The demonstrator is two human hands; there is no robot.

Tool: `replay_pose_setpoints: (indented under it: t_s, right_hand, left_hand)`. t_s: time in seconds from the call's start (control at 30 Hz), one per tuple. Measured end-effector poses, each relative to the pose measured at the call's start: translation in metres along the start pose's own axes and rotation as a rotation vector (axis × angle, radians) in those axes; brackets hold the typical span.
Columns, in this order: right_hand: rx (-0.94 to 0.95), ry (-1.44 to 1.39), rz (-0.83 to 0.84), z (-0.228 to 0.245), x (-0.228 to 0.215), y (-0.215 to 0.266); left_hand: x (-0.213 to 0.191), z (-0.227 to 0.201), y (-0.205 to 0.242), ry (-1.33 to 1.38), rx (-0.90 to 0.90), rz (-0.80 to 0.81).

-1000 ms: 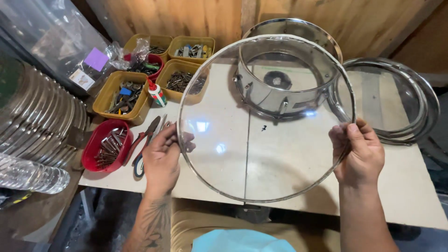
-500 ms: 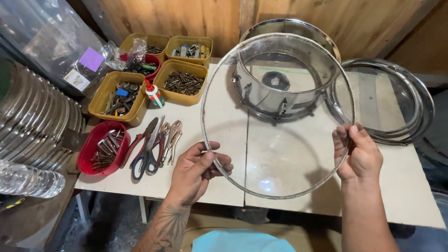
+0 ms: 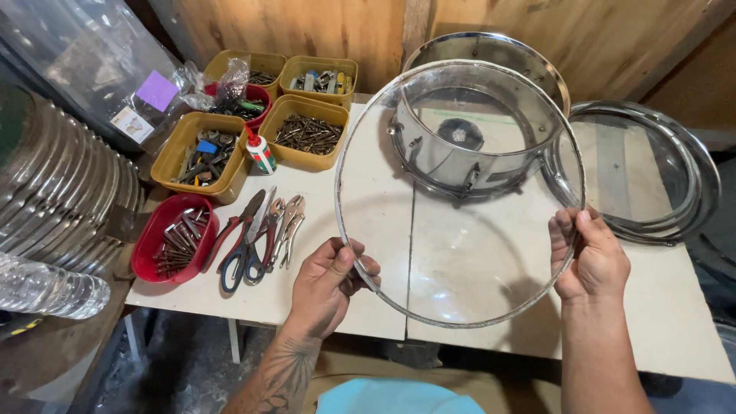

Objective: The person cuts a circular metal ring with shears, then places a mesh screen inside the ring. They position the ring and screen assembly onto a metal drum shell and adjust it to fit.

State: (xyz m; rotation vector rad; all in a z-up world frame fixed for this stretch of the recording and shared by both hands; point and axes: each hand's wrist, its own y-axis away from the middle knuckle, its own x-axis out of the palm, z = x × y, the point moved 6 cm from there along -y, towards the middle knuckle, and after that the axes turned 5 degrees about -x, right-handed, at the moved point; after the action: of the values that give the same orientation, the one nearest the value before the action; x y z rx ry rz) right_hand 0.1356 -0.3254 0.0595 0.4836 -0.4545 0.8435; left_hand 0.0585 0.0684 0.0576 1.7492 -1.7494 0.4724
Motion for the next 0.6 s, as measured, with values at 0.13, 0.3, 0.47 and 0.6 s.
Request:
replay_pose_setpoints:
  t_s: [0.13,0.3,0.47,0.6]
  right_hand:
    - [0.004,-0.001,0.049,-0.008,-0.006,-0.009]
    - [0.013,0.028,0.032,-0.011,-0.004,-0.005]
    - [0.025,0.043,0.023,-0.014,-0.001,-0.004]
    - [0.05,0.032,0.01,-0.017,0.005,0.005]
  left_hand:
    - [-0.008,0.008,-0.005,0.019,0.0,-0.012]
    - [-0.011,0.007,-0.007,0.009,0.042,-0.02]
    - [-0.013,0.006,-0.01,0.012,0.097,-0.003]
    - [-0.017,0.007,-0.012,0.035,0.116,-0.006]
